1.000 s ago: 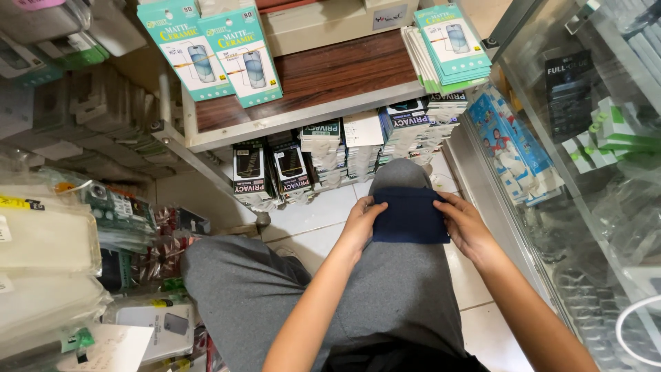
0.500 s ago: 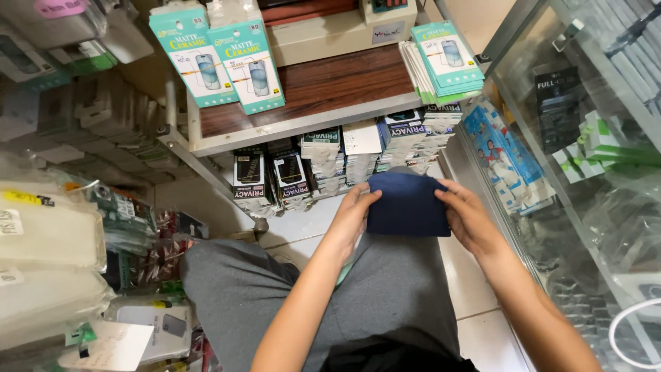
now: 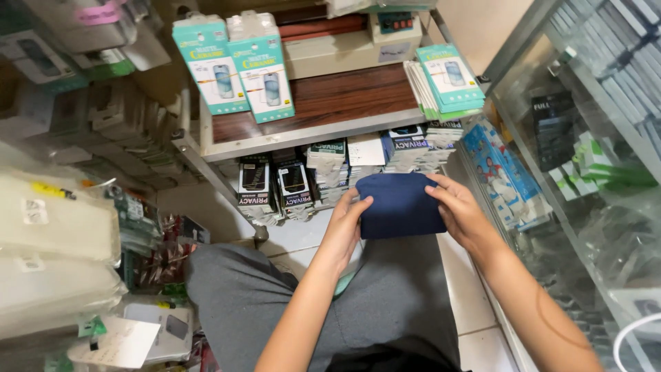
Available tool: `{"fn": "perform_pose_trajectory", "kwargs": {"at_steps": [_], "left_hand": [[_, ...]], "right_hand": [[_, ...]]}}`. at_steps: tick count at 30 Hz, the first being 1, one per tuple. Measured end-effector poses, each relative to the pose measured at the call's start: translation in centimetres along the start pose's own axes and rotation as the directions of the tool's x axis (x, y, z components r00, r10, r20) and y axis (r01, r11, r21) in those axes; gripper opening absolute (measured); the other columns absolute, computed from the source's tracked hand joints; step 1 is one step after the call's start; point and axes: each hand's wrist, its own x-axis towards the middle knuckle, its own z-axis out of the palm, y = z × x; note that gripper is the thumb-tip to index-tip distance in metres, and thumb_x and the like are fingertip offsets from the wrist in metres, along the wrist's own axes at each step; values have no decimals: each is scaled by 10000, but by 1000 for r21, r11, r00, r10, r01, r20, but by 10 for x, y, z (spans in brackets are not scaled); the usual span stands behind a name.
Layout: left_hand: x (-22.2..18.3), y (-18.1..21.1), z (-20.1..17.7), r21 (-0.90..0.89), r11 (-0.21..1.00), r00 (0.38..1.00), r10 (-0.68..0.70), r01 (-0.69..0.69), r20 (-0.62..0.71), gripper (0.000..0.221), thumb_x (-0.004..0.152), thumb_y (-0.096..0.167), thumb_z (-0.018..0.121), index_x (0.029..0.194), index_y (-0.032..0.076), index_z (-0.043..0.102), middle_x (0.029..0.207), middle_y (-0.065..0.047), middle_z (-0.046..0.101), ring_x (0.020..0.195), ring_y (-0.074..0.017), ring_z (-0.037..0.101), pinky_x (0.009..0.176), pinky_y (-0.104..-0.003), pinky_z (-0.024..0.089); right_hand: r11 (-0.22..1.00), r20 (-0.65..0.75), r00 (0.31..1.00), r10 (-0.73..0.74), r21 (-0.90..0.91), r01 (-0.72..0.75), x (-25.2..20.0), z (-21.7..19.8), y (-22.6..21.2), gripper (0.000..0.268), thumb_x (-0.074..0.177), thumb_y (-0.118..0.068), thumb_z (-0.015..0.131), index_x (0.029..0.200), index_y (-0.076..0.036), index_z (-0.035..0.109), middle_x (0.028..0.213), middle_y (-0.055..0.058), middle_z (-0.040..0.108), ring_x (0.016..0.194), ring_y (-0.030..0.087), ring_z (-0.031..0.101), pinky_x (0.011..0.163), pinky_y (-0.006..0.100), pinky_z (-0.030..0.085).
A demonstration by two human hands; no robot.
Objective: Sorting and inspecting mobile phone screen protectors and cases on a low shelf.
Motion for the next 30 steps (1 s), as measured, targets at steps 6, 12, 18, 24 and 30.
{"fn": "perform_pose_trajectory", "kwargs": {"at_steps": [6,12,18,24,30], "left_hand": [[-15,8,-30,-133,984,993,118,-119,-14,618,936,172,667,1471,-41,445,1377,-104,597,1276,-171,557,1086,-297,413],[-38,32,-56,-51,972,970,223,-229,-95,652,924,158,661,1489,-75,433,1450,-144,561,1352,-201,506,1144,-309,353],[-39,34,-89,-4,973,956,228,-233,-185,622,916,138,660,1468,-49,440,1461,-113,561,1358,-177,511,1144,-289,355],[-42,42,-86,-26,976,968,211,-217,-139,520,922,110,668,1400,-32,520,1348,-109,639,1236,-178,607,1061,-305,455],[-25,26,-89,-22,990,974,133,-139,-184,468,893,111,694,1331,8,567,1264,-92,678,1142,-181,648,1005,-324,497]], "right_hand": [[995,63,993,98,-12,-97,23,39,10,392,948,-100,632,1319,26,605,1157,85,720,1033,136,686,927,262,522],[987,137,980,143,-88,-131,48,86,28,393,937,-108,640,1314,2,626,1162,54,728,1050,113,678,927,234,511],[980,186,969,164,-142,-139,66,81,56,410,1000,-102,673,1393,6,629,1131,47,683,883,103,536,721,246,366],[987,255,953,162,-66,-150,60,104,48,392,949,-113,650,1322,2,607,1173,71,709,1065,147,661,963,289,496],[988,199,969,148,-69,-137,61,101,56,369,947,-104,651,1297,11,630,1188,76,706,1089,146,661,977,285,491]]}}
